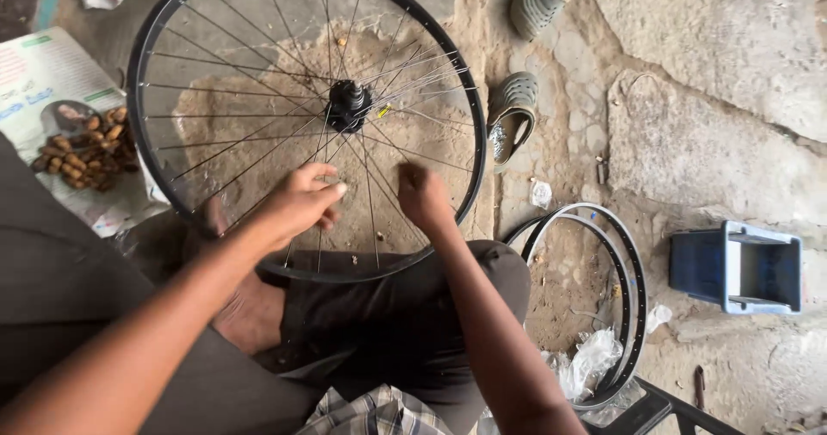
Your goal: Assemble and tension spokes on a bicycle wheel rim.
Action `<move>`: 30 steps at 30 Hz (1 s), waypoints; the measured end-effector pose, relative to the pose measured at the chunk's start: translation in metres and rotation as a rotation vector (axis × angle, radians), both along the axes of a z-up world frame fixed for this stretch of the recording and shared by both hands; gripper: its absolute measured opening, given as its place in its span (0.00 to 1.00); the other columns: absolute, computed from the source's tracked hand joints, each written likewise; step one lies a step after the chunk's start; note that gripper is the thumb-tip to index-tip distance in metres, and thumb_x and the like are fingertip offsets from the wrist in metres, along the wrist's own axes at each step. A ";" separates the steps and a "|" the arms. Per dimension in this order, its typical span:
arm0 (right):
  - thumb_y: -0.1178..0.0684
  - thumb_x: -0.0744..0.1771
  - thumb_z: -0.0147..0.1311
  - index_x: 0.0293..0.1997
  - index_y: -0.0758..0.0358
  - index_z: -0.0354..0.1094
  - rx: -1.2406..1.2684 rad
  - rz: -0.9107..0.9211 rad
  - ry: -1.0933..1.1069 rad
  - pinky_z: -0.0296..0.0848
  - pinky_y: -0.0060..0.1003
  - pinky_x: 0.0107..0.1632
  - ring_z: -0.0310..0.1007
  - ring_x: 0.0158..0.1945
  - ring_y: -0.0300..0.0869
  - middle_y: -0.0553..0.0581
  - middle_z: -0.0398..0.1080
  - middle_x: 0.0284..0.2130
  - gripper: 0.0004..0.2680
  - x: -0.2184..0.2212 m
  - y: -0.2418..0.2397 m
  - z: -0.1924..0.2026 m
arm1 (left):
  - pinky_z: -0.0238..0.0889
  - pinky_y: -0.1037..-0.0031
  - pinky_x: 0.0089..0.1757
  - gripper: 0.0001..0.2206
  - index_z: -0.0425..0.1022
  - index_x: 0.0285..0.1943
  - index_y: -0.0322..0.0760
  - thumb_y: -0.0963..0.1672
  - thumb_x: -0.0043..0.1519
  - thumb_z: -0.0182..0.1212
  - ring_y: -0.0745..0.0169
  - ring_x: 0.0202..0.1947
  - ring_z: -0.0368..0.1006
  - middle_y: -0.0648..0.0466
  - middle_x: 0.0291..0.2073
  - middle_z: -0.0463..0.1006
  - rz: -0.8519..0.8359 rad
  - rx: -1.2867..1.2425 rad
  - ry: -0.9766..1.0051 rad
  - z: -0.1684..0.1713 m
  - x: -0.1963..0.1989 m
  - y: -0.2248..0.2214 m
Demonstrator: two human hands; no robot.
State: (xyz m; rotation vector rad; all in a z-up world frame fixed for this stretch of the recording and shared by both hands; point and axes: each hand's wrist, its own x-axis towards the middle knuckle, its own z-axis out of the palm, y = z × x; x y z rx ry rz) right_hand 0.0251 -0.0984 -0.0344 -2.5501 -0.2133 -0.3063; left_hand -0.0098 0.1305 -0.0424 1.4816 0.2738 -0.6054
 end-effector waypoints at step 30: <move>0.40 0.71 0.51 0.24 0.54 0.57 1.749 -0.603 0.840 0.44 0.28 0.18 0.41 0.15 0.32 0.43 0.47 0.13 0.16 0.150 -0.003 -0.107 | 0.72 0.72 0.31 0.07 0.73 0.50 0.36 0.42 0.66 0.57 0.65 0.28 0.76 0.51 0.32 0.79 0.013 -0.685 0.243 -0.053 0.019 -0.011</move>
